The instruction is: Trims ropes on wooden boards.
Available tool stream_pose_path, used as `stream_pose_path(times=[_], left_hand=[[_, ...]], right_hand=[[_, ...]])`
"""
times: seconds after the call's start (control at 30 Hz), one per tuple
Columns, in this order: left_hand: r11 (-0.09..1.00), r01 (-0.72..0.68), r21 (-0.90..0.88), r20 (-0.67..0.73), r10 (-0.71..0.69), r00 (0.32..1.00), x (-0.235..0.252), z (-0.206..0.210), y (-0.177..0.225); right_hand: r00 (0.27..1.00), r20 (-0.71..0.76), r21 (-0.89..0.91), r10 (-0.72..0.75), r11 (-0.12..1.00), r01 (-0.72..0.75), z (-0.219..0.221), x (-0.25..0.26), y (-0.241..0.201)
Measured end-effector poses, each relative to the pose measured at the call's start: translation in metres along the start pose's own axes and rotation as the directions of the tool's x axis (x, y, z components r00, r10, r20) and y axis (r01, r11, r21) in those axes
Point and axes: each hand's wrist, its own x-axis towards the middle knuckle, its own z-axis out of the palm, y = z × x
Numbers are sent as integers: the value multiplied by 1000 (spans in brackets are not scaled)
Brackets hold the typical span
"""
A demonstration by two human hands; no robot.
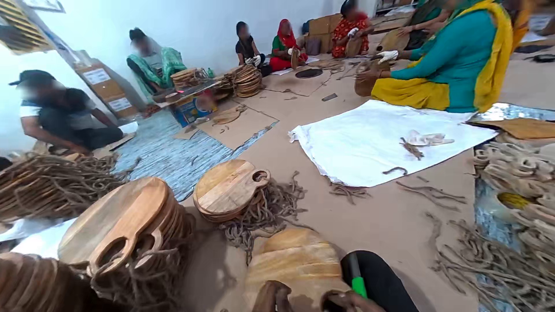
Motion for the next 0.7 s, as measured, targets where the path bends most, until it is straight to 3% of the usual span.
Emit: stream_pose_path(times=[0.13,0.23,0.27,0.33,0.4,0.47,0.53,0.63,0.7], left_hand=[[938,325,-118,-98,-336,937,4,-3,-18],[736,526,-427,90,-544,834,7,11,-14],[649,567,-508,190,-557,808,6,17,-11],[533,627,-568,361,-523,772,-3,31,-4],[540,656,-528,459,-469,755,-11,43,0],[616,654,-440,504,-433,747,-14,46,-3],[690,631,-353,522,-415,746,-12,46,-8],[690,663,-290,518,-470,715,-10,49,-16],[660,691,-294,503,-508,699,-10,51,-21]], right_hand=[[967,-154,45,-202,976,212,-26,28,-56],[910,-207,70,-358,923,379,-24,96,-136],[897,-178,62,-406,905,421,-23,125,-167],[833,-284,-42,-475,874,485,-28,180,-216],[779,-400,-188,-483,875,446,-38,222,-243],[747,-428,-319,-509,858,402,-30,241,-241],[761,-360,-410,-539,825,390,-5,241,-214],[911,-162,-383,-379,875,296,43,226,-147],[957,-112,-346,-269,913,216,79,223,-110]])
